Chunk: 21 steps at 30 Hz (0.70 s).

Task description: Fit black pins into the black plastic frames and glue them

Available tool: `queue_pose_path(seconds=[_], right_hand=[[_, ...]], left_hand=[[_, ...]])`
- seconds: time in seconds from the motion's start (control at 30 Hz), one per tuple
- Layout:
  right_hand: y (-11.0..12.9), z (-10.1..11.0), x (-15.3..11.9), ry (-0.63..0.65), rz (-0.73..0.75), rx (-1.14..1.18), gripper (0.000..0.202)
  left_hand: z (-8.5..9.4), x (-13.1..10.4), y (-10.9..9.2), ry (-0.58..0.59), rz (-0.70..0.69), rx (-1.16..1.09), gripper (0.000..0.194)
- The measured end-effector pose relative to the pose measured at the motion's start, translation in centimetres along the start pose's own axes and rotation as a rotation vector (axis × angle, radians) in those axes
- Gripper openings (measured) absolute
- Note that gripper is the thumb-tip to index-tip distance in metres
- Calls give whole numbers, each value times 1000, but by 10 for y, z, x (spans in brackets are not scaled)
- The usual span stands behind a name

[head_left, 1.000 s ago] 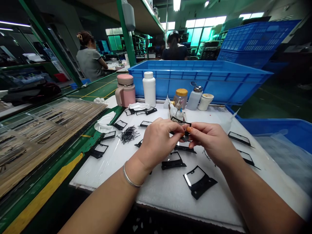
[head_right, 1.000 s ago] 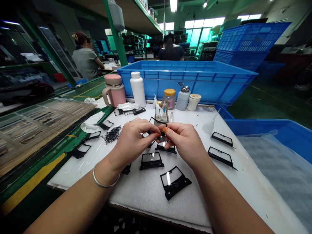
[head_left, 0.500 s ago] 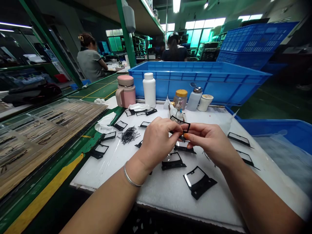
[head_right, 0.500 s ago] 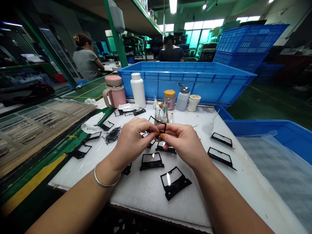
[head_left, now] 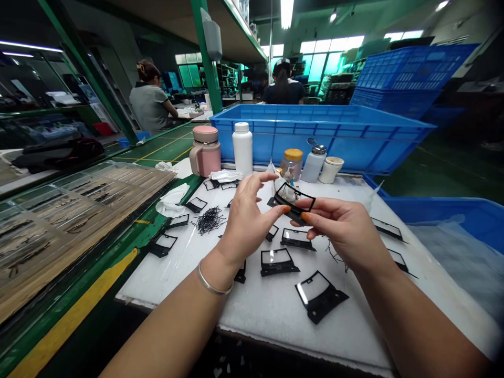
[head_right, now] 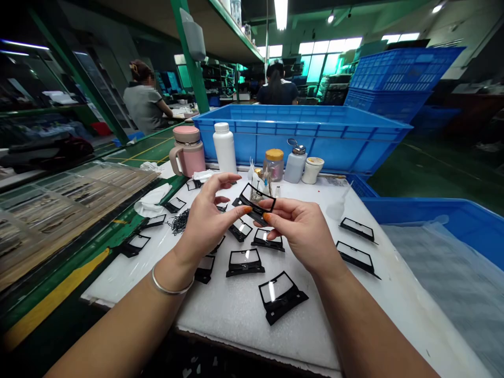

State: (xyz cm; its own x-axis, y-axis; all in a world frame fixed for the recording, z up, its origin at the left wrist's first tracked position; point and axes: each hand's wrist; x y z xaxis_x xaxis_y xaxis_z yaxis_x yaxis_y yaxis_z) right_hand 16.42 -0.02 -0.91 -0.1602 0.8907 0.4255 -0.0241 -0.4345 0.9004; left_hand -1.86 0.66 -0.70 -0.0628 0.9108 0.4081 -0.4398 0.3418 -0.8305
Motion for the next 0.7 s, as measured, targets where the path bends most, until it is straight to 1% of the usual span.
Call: queue_pose_path(seconds=[0.07,0.1,0.17,0.2,0.3,0.47,0.6,0.7], right_hand=[[3,0,0,6,-10,2,27],[4,-1,0,12,-17,1,27],[5,-1,0,31,-32,2,26],[5,-1,1,42,-38,6,26],[4,0,1,67,-50,19,26],[0,1,0,101,-49,50,26],[2,1,-1,157,-53,88,24],[4,0,-1,181,-57,67,22]], left_hand=[[-2,2,3,122,119,-142,52],[-3,2,4,182,165,-210,50],[-5,3,5,263,211,-324,39],[-5,3,5,281,217,-364,33],[-6,3,4,275,233,-414,23],[-5,3,1,283,255,-448,20],[-4,3,0,291,246,-452,18],[-4,3,2,282,234,-435,18]])
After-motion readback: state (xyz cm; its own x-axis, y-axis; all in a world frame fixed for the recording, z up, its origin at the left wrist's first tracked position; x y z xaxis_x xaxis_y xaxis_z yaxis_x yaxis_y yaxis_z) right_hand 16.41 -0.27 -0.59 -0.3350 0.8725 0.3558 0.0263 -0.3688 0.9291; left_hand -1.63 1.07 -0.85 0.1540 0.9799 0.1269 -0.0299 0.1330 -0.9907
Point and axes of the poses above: each hand's wrist, its own x-axis towards the middle knuckle, its own z-axis out of the back of the hand, y = z × x, and after that the axes turned 14 degrees about z, right-handed
